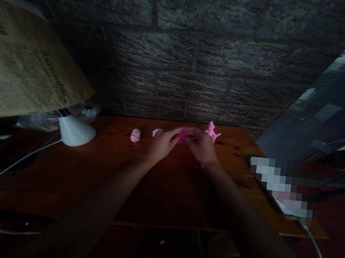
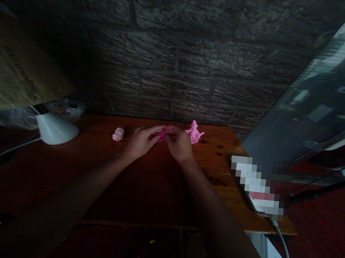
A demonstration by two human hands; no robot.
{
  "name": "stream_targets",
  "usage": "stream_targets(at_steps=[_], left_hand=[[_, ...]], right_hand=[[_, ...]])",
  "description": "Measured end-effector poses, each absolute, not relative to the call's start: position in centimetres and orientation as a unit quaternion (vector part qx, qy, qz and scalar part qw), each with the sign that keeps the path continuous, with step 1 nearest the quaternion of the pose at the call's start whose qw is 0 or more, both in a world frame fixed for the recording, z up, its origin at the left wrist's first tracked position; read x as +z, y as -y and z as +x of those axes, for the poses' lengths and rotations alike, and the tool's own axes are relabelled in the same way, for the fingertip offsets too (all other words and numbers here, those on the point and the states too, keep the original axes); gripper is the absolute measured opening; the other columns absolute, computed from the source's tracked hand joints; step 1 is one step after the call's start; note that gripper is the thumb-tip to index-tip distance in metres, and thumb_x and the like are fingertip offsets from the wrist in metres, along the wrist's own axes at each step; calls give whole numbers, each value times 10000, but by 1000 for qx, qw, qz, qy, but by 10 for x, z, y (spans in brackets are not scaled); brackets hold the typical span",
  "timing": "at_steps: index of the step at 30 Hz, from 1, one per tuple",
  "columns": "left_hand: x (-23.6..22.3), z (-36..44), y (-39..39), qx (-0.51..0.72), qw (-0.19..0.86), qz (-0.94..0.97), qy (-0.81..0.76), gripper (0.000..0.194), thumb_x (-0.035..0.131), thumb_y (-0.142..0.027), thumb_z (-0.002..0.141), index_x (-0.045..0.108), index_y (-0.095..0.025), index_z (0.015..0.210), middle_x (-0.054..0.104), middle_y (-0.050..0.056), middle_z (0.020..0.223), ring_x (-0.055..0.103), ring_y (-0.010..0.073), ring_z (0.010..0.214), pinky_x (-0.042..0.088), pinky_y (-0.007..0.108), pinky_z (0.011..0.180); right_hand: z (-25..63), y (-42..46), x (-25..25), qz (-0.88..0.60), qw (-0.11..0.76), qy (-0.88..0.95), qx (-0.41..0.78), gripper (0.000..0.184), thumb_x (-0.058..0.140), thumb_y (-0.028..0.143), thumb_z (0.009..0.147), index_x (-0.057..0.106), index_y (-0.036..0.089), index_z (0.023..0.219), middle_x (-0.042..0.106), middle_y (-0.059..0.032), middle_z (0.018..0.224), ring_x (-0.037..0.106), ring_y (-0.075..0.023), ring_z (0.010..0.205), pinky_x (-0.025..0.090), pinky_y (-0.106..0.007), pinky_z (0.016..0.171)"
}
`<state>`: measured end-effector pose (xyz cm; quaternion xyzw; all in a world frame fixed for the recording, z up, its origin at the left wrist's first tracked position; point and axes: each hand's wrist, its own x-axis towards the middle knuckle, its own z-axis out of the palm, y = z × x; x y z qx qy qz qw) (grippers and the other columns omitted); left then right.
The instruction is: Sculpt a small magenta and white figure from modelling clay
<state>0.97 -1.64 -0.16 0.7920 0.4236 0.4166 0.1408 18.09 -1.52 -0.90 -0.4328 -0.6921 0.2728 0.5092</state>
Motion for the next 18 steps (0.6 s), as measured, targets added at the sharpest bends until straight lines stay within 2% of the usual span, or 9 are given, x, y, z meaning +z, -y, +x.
stream_targets(at_steps=[4, 8, 12, 18], left_hand=[[-1, 9, 16, 407, 108, 795, -437, 257, 616, -174, 907, 751, -259, 1109, 796, 67, 1052, 750, 226, 923, 568, 383, 897], [-1, 9, 15, 413, 108, 791, -438, 200, 607, -181, 906, 760, -261, 1006, 802, 37, 937, 740, 194, 816, 569, 345, 833], [2, 10, 16, 426, 126, 783, -435, 143, 599, -206, 915, 739, -234, 926, 792, 41, 902, 731, 187, 804, 560, 320, 796], [3, 10, 16, 389, 106, 808, -430, 220, 586, -154, 903, 737, -244, 1036, 788, 61, 1018, 726, 213, 917, 542, 353, 883]], right_hand=[[177, 16, -11, -434, 538, 647, 323, 316, 670, 179, 794, 696, 162, 1108, 765, -129, 1126, 741, -229, 1018, 588, -407, 945], [176, 15, -13, -448, 514, 622, 385, 252, 687, 238, 805, 711, 170, 1046, 783, -115, 1069, 754, -232, 959, 612, -412, 889], [177, 14, -15, -445, 524, 616, 383, 247, 701, 245, 788, 720, 168, 1022, 785, -116, 1066, 757, -231, 951, 614, -403, 877], [176, 20, -10, -449, 517, 657, 316, 235, 694, 206, 787, 726, 190, 1020, 801, -87, 995, 766, -230, 938, 603, -406, 902]])
